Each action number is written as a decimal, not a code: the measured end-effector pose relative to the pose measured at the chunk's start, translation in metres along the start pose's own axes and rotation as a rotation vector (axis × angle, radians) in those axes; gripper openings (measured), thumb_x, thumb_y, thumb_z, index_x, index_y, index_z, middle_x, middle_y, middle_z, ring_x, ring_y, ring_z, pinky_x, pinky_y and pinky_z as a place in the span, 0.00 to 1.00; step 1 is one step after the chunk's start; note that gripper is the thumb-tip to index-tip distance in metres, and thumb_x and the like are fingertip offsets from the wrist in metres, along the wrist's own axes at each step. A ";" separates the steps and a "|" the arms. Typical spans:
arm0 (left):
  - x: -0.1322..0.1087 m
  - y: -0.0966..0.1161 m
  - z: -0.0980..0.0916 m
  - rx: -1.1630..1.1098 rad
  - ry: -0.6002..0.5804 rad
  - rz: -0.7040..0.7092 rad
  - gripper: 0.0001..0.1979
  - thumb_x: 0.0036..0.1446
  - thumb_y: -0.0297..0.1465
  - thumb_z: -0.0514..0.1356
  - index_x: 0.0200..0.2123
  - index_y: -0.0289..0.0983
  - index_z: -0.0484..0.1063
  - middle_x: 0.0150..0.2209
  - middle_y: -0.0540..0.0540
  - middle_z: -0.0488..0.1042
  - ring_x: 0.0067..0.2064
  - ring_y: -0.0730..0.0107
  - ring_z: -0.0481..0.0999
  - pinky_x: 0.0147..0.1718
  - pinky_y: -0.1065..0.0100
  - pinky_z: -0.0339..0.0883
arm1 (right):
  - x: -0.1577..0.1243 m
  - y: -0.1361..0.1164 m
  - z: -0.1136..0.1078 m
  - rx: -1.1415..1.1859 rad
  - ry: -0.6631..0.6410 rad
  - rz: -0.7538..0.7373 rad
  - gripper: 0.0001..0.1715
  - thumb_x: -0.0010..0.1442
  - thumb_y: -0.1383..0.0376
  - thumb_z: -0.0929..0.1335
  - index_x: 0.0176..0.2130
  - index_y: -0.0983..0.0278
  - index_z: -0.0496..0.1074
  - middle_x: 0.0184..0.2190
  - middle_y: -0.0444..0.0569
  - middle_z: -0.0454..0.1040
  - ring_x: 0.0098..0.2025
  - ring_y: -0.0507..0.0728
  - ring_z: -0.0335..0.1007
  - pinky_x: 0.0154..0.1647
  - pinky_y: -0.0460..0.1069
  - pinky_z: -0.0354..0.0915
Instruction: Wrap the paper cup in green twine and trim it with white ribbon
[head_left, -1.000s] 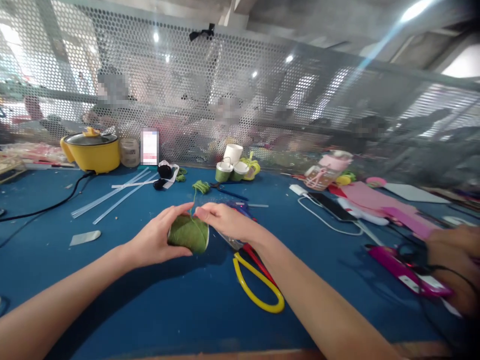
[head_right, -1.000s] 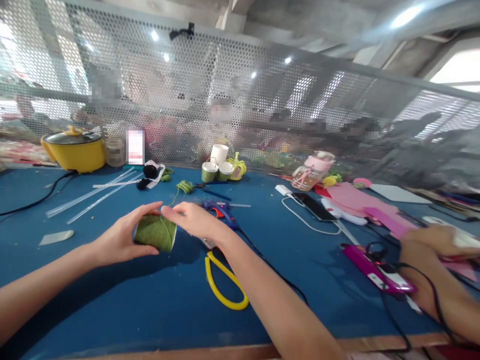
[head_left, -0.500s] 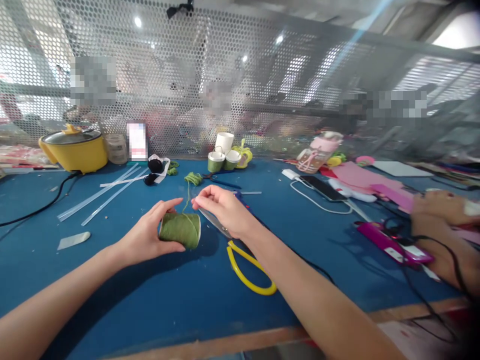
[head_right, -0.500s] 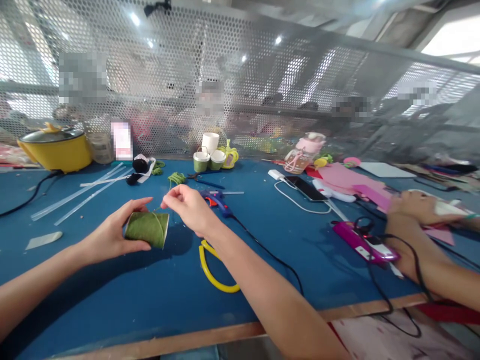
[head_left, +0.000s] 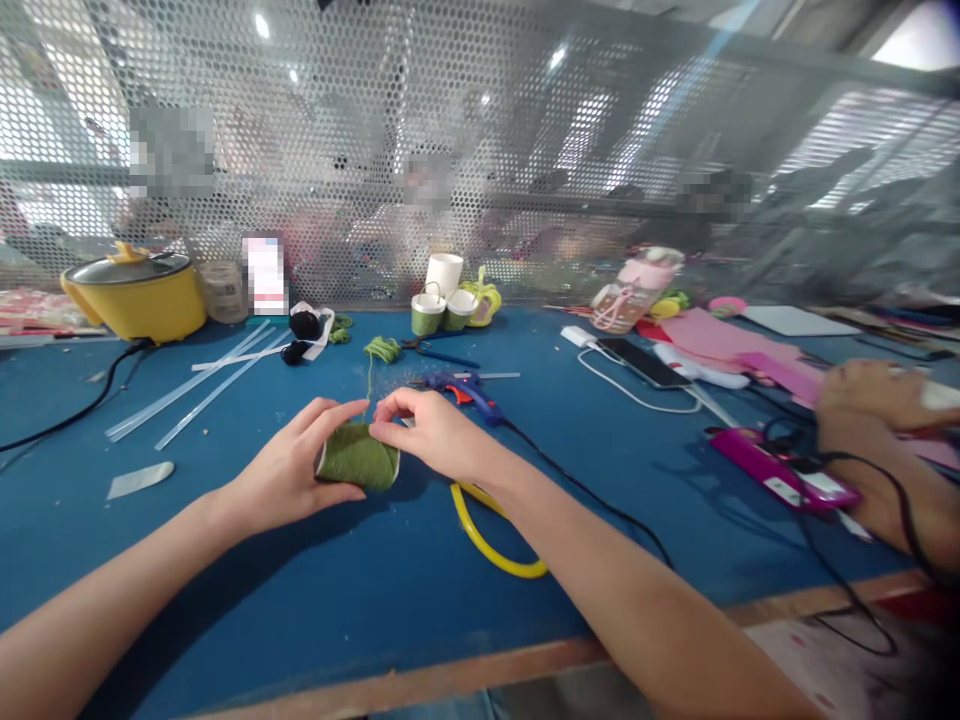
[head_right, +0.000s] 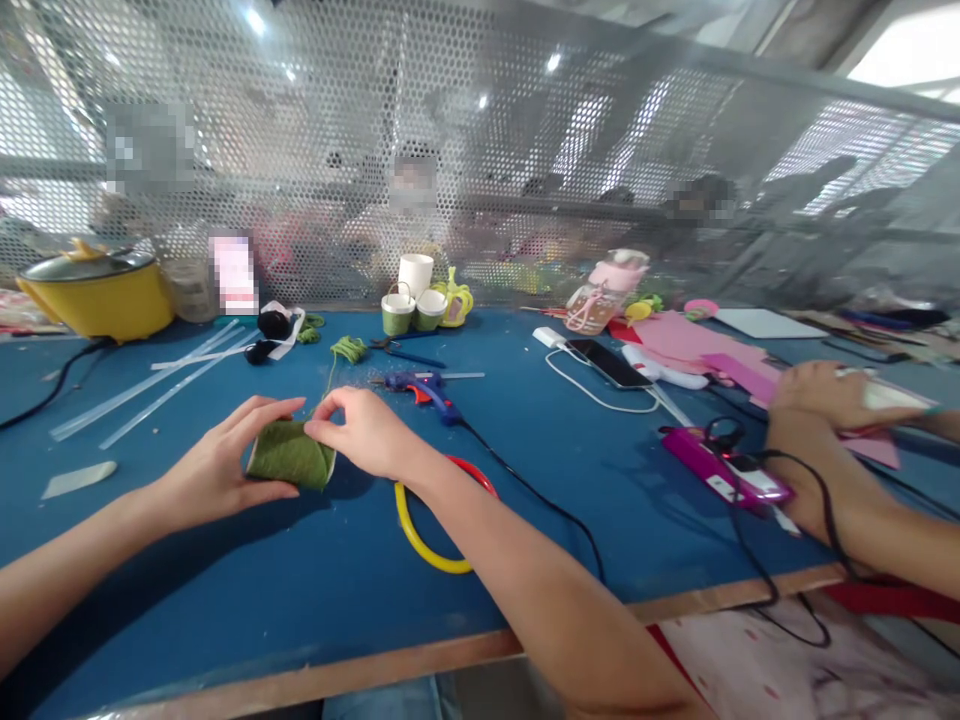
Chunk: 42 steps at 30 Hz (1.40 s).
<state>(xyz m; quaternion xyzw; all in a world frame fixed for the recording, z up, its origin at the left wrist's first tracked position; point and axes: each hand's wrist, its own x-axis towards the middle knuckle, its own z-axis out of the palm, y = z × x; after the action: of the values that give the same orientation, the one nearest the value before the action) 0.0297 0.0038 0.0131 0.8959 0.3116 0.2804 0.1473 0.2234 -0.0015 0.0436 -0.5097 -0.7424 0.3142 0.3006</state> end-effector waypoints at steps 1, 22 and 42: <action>0.001 -0.001 0.000 -0.017 0.017 -0.020 0.33 0.48 0.37 0.62 0.56 0.42 0.52 0.45 0.43 0.63 0.45 0.60 0.67 0.43 0.59 0.65 | 0.000 0.001 0.000 0.022 0.031 -0.007 0.07 0.53 0.62 0.66 0.28 0.65 0.67 0.29 0.46 0.71 0.32 0.53 0.65 0.35 0.48 0.60; 0.002 -0.003 -0.001 -0.153 0.092 -0.139 0.31 0.46 0.39 0.63 0.53 0.40 0.57 0.41 0.45 0.65 0.43 0.62 0.69 0.41 0.61 0.65 | 0.000 0.000 -0.002 0.186 0.187 -0.077 0.07 0.55 0.63 0.64 0.27 0.64 0.64 0.26 0.44 0.71 0.28 0.50 0.64 0.31 0.47 0.60; 0.002 0.004 -0.007 -0.312 -0.030 -0.150 0.25 0.45 0.38 0.64 0.47 0.39 0.63 0.43 0.46 0.68 0.41 0.63 0.70 0.39 0.65 0.64 | 0.007 0.008 -0.002 0.390 0.231 -0.043 0.06 0.49 0.67 0.68 0.32 0.63 0.72 0.28 0.43 0.74 0.30 0.50 0.68 0.35 0.48 0.63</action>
<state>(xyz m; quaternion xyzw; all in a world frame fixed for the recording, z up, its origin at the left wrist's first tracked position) 0.0284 0.0026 0.0213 0.8405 0.3278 0.3002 0.3097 0.2274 0.0073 0.0390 -0.4586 -0.6391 0.3848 0.4829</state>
